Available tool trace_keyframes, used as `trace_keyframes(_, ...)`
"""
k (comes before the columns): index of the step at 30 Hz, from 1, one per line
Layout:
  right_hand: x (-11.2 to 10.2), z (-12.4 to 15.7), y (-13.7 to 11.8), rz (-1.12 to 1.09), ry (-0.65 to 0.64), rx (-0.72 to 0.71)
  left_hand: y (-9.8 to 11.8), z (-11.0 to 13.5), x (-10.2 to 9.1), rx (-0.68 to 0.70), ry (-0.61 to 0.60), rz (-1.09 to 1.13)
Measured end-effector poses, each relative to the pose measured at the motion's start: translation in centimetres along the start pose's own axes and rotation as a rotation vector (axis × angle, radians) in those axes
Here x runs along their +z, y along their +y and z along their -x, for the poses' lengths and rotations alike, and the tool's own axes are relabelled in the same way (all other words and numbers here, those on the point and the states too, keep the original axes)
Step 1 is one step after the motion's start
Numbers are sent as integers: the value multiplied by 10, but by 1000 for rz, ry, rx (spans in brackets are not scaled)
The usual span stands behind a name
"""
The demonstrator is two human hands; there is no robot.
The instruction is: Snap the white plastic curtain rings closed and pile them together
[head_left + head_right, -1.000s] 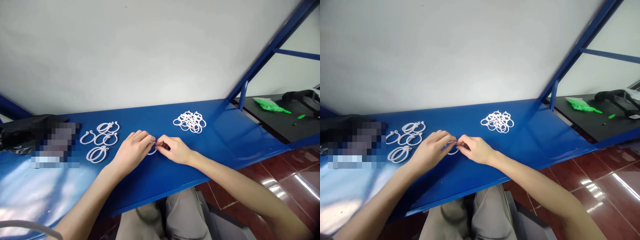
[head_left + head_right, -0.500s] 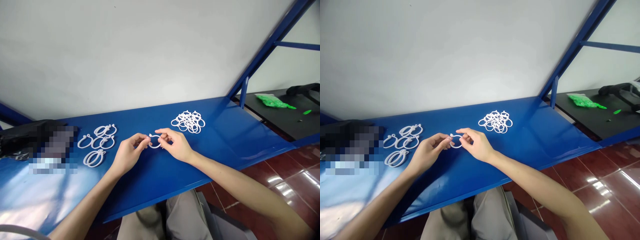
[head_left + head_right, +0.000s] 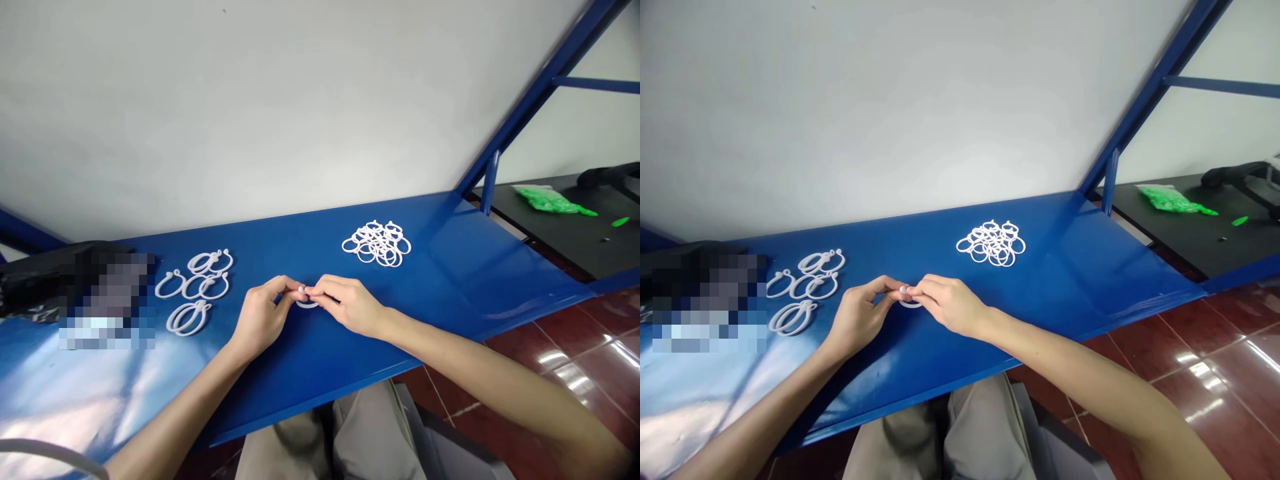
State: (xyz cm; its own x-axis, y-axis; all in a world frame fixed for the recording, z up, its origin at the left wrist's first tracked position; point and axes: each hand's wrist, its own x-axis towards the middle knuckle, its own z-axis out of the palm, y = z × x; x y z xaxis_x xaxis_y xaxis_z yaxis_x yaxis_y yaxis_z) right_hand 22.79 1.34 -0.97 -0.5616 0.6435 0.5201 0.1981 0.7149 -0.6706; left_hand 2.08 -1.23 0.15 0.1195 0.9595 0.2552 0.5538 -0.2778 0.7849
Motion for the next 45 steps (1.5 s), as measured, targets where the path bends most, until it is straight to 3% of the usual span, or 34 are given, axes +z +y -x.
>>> trace_keyframes(6, -6, -8, 6, 140, 16, -43, 0, -8, -4, 98, -26, -115)
trace_keyframes(10, -35, -22, 25, 416, 255, 114, -17, -19, -25, 143, 131, -472)
trace_keyframes(13, -68, -25, 52, 644, 384, 276, -36, -21, -47, 53, 205, -817)
trace_keyframes(16, -93, -21, 78, 757, 416, 383, -51, -19, -63, -92, 143, -995)
trace_keyframes(19, -105, -15, 92, 788, 411, 450, -58, -18, -69, -121, 68, -1060)
trace_keyframes(24, -108, -12, 89, 792, 412, 482, -58, -18, -68, -75, 84, -985)
trace_keyframes(27, -106, -13, 80, 801, 474, 441, -52, -21, -65, -42, 161, -818)
trace_keyframes(31, -87, -15, 59, 745, 487, 262, -36, -23, -56, -25, 261, -461)
trace_keyframes(34, -60, -17, 36, 530, 334, 152, -23, -18, -41, 16, 235, -242)
trace_keyframes(36, -42, -18, 22, 322, 181, 156, -15, -13, -28, 88, 189, -152)
trace_keyframes(40, -18, -17, 5, -12, 11, 241, -8, -3, -2, 282, 88, -155)
trace_keyframes(45, -8, -16, 7, -285, 3, 360, -3, 1, 9, 549, 30, -344)
